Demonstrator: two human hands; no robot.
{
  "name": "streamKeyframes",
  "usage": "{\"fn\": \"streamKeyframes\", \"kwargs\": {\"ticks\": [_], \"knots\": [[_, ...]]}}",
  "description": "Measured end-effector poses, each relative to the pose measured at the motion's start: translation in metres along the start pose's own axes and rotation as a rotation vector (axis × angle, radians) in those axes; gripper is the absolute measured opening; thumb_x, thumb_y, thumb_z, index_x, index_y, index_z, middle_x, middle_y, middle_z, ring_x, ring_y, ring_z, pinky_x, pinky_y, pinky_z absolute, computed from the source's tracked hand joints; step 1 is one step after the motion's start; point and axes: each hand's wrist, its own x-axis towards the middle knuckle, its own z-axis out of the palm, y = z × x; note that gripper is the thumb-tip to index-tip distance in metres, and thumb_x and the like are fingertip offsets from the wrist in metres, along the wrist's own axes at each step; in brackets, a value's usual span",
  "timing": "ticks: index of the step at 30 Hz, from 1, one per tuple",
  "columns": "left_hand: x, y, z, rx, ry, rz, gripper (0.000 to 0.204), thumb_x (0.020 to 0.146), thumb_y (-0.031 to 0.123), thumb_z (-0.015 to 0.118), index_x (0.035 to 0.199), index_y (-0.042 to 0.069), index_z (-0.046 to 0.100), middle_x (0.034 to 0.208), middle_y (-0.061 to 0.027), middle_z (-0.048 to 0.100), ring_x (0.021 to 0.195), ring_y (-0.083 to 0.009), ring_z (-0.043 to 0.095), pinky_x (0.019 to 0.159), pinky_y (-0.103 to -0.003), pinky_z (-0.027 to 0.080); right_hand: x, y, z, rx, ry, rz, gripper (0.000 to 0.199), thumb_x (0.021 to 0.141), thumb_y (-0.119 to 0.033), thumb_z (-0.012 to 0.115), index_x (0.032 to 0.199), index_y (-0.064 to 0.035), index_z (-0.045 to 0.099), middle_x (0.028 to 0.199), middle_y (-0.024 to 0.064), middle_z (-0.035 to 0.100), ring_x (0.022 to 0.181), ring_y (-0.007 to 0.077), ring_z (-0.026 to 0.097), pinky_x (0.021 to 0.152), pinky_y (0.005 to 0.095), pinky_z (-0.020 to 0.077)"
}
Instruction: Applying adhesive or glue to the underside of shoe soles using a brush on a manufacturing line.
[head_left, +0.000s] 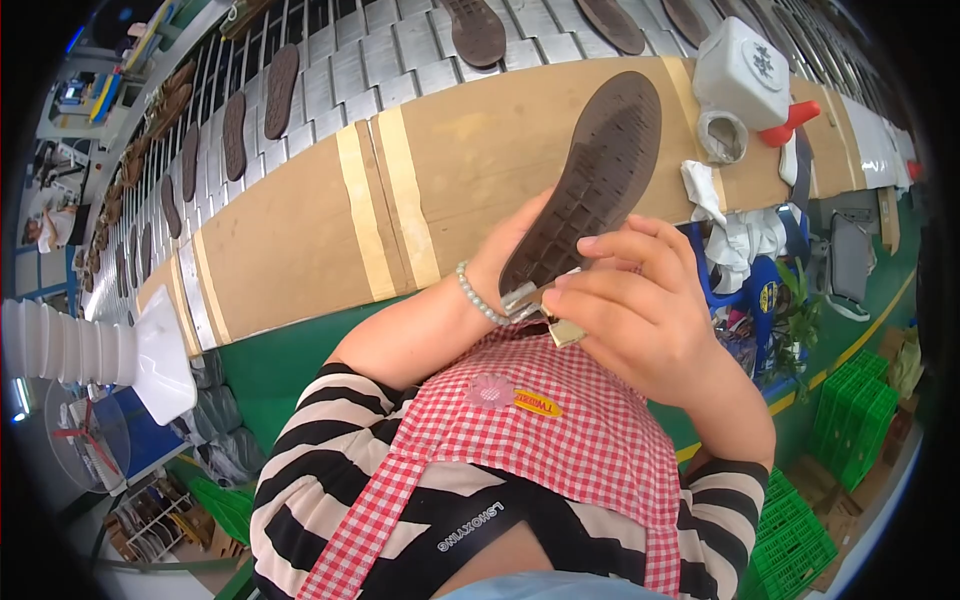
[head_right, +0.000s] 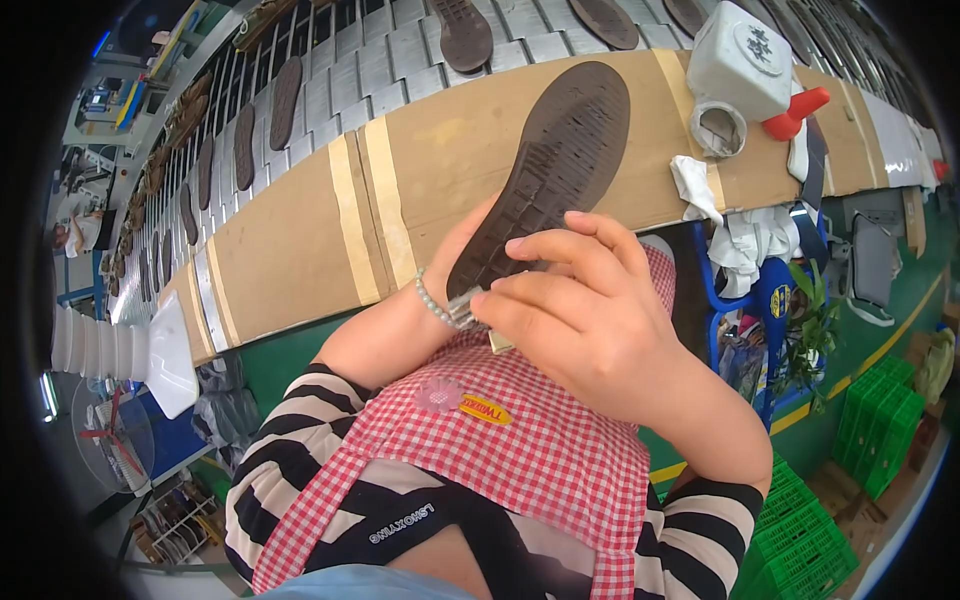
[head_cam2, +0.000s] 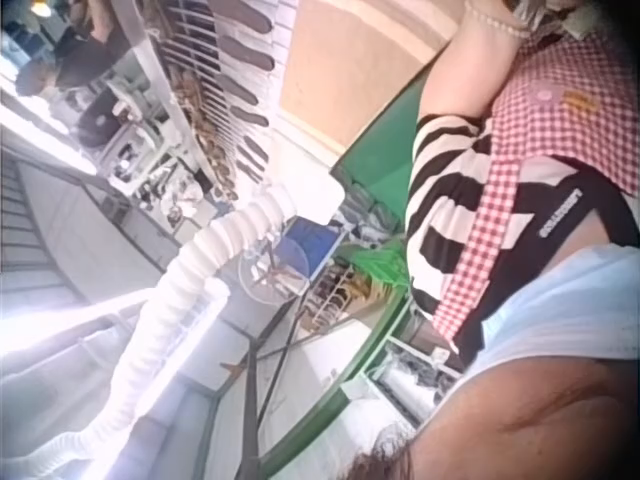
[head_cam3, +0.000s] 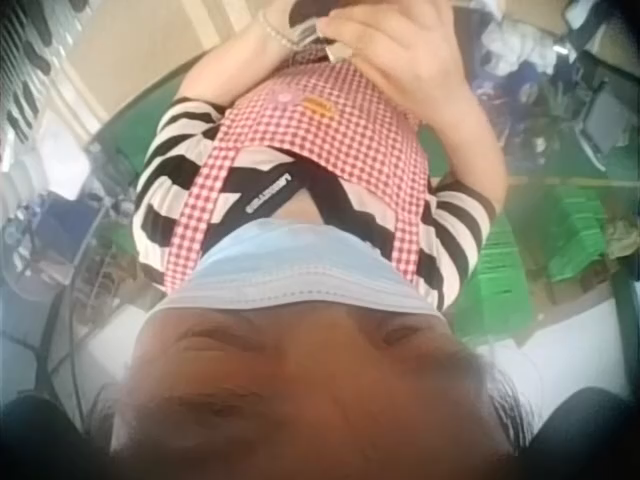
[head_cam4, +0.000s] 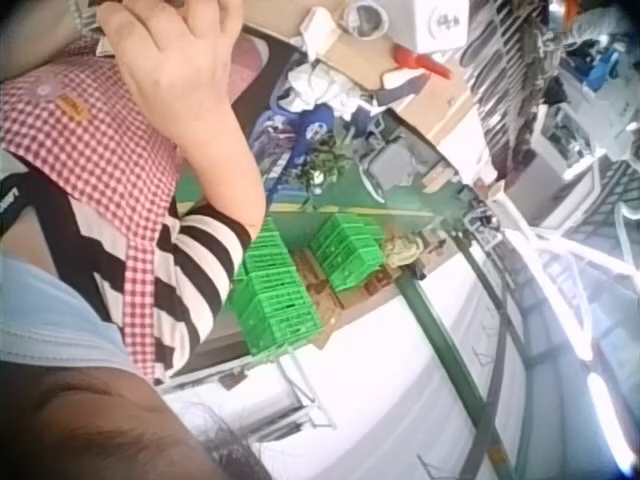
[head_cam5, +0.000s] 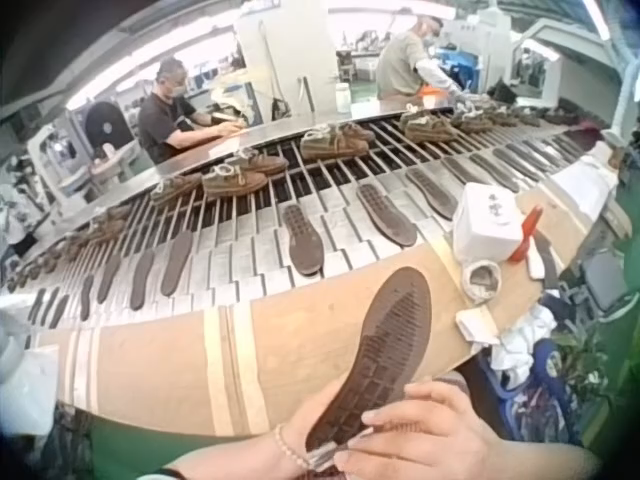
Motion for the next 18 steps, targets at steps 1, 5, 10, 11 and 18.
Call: {"fn": "streamKeyframes", "kwargs": {"ticks": [1, 5, 10, 11, 18], "knots": [[0.000, 0.000, -0.002, -0.035, -0.070, -0.025, 0.039, 0.109, 0.027, 0.036, 0.131, 0.000, 0.054, 0.121, -0.0178, 0.064, 0.104, -0.0276, 0.067, 0.087, -0.039, 0.059, 0.000, -0.001, -0.002, -0.024, -0.042, -0.034, 0.036, 0.067, -0.010, 0.079, 0.103, -0.0165, 0.075, 0.104, -0.0014, 0.072, 0.111, 0.0249, 0.062, 0.104, 0.0512, 0.0419], [-0.003, 0.001, 0.005, 0.054, -0.070, -0.095, 0.043, 0.109, 0.025, 0.033, 0.136, -0.005, 0.049, 0.128, -0.0225, 0.060, 0.109, -0.0313, 0.066, 0.092, -0.042, 0.059, 0.003, -0.004, -0.016, -0.052, -0.114, -0.071, 0.029, 0.071, -0.018, 0.078, 0.100, -0.0198, 0.076, 0.103, -0.0044, 0.072, 0.110, 0.0230, 0.062, 0.106, 0.0500, 0.0403], [-0.004, -0.001, 0.016, -0.133, -0.120, -0.117, 0.046, 0.108, 0.027, 0.037, 0.141, -0.004, 0.047, 0.135, -0.0244, 0.057, 0.124, -0.0332, 0.058, 0.103, -0.044, 0.052, 0.005, -0.009, -0.040, -0.286, -0.149, -0.042, 0.032, 0.069, -0.018, 0.080, 0.101, -0.0168, 0.075, 0.102, -0.0015, 0.073, 0.109, 0.0246, 0.063, 0.107, 0.0504, 0.0408], [-0.004, 0.000, 0.014, -0.282, -0.290, -0.138, 0.047, 0.108, 0.029, 0.039, 0.142, -0.002, 0.048, 0.138, -0.0243, 0.055, 0.130, -0.0331, 0.054, 0.109, -0.045, 0.048, 0.004, -0.011, -0.040, -0.286, -0.155, -0.046, 0.032, 0.069, -0.018, 0.080, 0.101, -0.0168, 0.075, 0.102, -0.0015, 0.073, 0.109, 0.0246, 0.063, 0.107, 0.0504, 0.0408], [0.001, 0.002, 0.024, -0.259, -0.072, 0.019, 0.051, 0.107, 0.029, 0.039, 0.144, -0.005, 0.044, 0.150, -0.0270, 0.042, 0.145, -0.0364, 0.036, 0.118, -0.051, 0.038, -0.021, -0.015, -0.006, 0.185, 0.228, 0.473, 0.046, 0.063, -0.011, 0.091, 0.102, -0.0016, 0.069, 0.102, 0.0131, 0.070, 0.099, 0.0304, 0.065, 0.084, 0.0377, 0.0517]]}}
